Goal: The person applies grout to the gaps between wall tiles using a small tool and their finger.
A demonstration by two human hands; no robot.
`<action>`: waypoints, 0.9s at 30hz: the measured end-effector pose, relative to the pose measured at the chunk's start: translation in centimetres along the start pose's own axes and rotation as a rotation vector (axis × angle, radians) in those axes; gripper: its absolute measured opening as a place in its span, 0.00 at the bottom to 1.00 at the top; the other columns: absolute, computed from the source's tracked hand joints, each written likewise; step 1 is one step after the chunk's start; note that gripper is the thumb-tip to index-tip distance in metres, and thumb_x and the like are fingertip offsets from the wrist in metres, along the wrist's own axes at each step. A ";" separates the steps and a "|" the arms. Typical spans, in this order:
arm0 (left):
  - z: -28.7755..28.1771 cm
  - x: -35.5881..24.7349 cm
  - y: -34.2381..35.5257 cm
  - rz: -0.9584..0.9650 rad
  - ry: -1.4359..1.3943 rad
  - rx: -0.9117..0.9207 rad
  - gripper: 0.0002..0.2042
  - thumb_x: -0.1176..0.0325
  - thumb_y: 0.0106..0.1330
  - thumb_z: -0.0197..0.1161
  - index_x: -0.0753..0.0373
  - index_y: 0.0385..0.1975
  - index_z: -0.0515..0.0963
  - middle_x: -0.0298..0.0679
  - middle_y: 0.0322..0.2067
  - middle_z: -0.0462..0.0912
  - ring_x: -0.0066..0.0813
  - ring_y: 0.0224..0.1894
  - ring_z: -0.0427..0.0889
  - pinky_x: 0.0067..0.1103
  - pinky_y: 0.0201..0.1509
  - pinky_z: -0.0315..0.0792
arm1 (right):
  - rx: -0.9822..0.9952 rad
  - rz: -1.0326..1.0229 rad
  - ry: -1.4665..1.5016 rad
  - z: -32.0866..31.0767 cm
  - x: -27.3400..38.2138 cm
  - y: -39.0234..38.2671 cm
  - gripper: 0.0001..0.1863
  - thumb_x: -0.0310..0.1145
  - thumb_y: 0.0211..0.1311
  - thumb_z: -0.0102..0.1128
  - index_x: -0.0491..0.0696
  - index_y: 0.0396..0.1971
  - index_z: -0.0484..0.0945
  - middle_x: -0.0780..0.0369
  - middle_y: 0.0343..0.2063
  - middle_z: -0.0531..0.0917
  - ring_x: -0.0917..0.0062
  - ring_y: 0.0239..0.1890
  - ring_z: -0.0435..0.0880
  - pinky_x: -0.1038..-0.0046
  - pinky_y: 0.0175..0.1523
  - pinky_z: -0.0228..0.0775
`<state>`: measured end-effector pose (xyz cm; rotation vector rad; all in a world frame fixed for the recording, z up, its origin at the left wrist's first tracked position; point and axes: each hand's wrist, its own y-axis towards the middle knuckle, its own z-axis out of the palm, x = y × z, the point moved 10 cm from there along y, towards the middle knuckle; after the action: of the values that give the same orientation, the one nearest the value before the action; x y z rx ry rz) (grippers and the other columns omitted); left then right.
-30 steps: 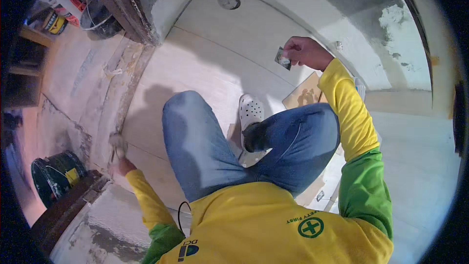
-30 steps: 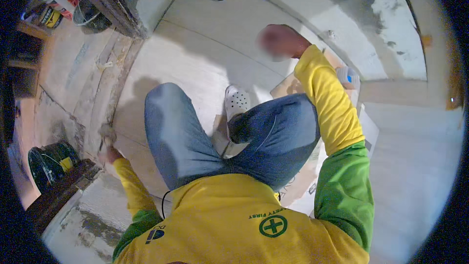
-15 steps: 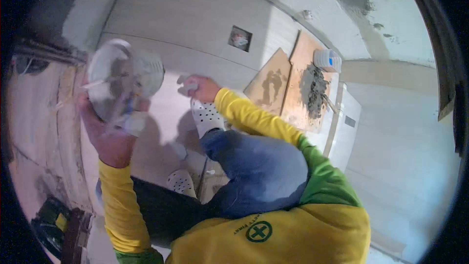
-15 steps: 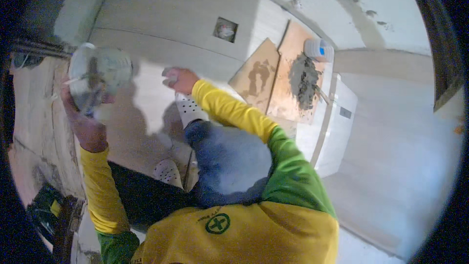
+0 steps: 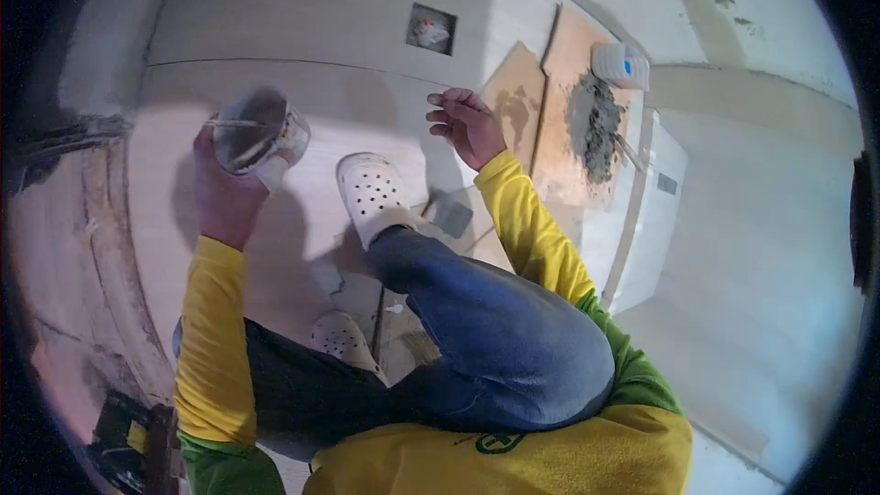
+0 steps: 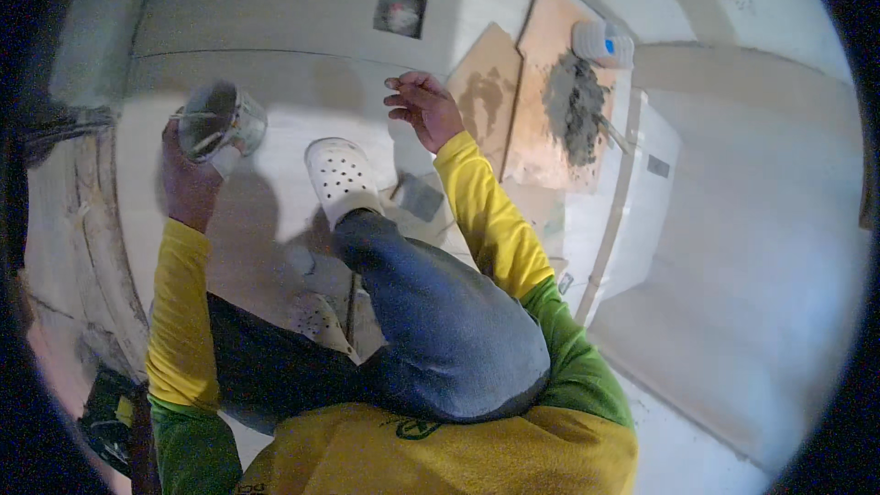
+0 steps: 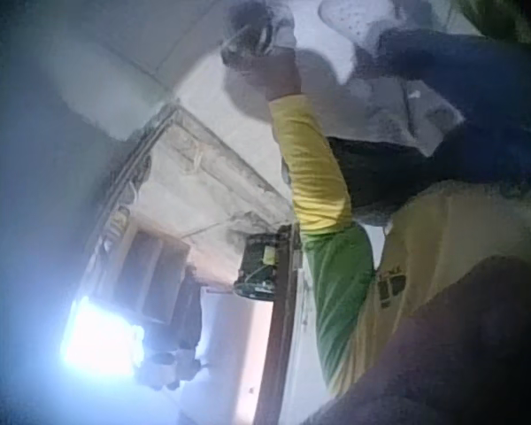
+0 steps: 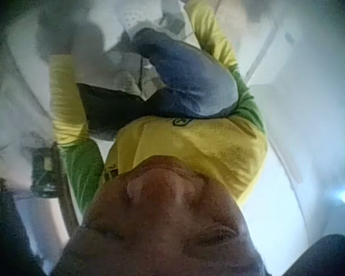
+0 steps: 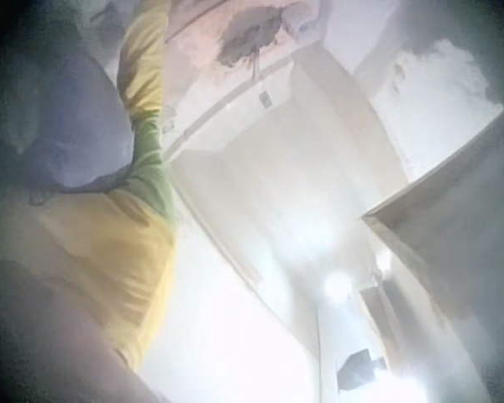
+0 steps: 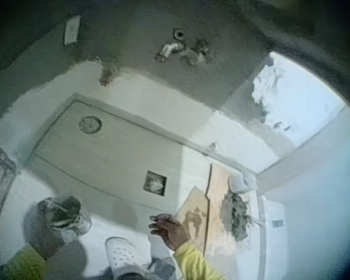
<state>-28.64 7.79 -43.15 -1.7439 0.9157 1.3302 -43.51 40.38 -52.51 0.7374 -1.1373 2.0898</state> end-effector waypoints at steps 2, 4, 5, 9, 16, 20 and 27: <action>1.1 -0.7 0.8 0.024 0.061 0.019 0.41 0.66 0.45 0.77 0.69 0.58 0.59 0.48 0.52 0.72 0.36 0.52 0.76 0.25 0.53 0.74 | -0.108 -0.028 -0.064 -2.4 0.6 -1.0 0.06 0.22 0.62 0.52 0.46 0.39 0.73 0.58 0.39 0.81 0.69 0.35 0.83 0.69 0.36 0.78; 1.6 -1.6 0.9 0.109 0.233 -0.011 0.34 0.66 0.51 0.73 0.66 0.56 0.62 0.46 0.47 0.78 0.34 0.48 0.79 0.25 0.51 0.74 | -0.238 -0.083 -0.191 -6.1 1.8 -2.1 0.07 0.23 0.59 0.56 0.46 0.37 0.74 0.60 0.35 0.81 0.72 0.33 0.82 0.70 0.36 0.78; 2.0 -1.5 1.3 0.085 0.221 -0.001 0.34 0.66 0.51 0.73 0.66 0.56 0.62 0.46 0.47 0.78 0.34 0.48 0.79 0.25 0.51 0.74 | -0.256 -0.064 -0.202 -7.8 2.3 -2.5 0.07 0.23 0.59 0.56 0.46 0.37 0.74 0.60 0.35 0.81 0.72 0.33 0.82 0.70 0.36 0.78; 4.5 -1.4 3.8 0.009 0.125 0.039 0.31 0.67 0.53 0.71 0.67 0.56 0.66 0.45 0.44 0.79 0.31 0.46 0.79 0.22 0.51 0.72 | -0.481 -0.167 -0.557 -16.5 8.9 -5.7 0.05 0.27 0.58 0.62 0.48 0.33 0.75 0.64 0.26 0.79 0.78 0.26 0.78 0.76 0.33 0.74; 7.1 -3.4 5.9 0.021 -0.015 0.045 0.19 0.65 0.53 0.72 0.68 0.42 0.79 0.40 0.40 0.83 0.25 0.42 0.81 0.18 0.50 0.71 | -0.607 -0.071 -0.460 -23.8 12.6 -4.5 0.07 0.30 0.58 0.65 0.48 0.26 0.74 0.67 0.17 0.73 0.80 0.17 0.71 0.77 0.24 0.67; 7.1 -2.9 6.3 -0.041 0.075 0.036 0.19 0.62 0.56 0.70 0.68 0.42 0.79 0.38 0.41 0.82 0.25 0.42 0.80 0.20 0.49 0.70 | -0.721 -0.126 -0.427 -27.7 14.5 -2.5 0.08 0.32 0.59 0.63 0.47 0.28 0.73 0.64 0.18 0.74 0.78 0.15 0.71 0.75 0.20 0.67; 7.6 0.5 8.2 -0.062 0.227 0.032 0.18 0.61 0.57 0.69 0.68 0.43 0.81 0.39 0.39 0.81 0.25 0.42 0.77 0.19 0.49 0.68 | -0.835 -0.266 -1.022 -36.6 27.5 0.3 0.13 0.30 0.57 0.63 0.42 0.40 0.74 0.60 0.22 0.79 0.73 0.17 0.77 0.72 0.20 0.70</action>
<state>-39.03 10.66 -46.10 -1.9097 0.9923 1.0873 -67.52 79.31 -49.99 1.4294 -2.0739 0.7668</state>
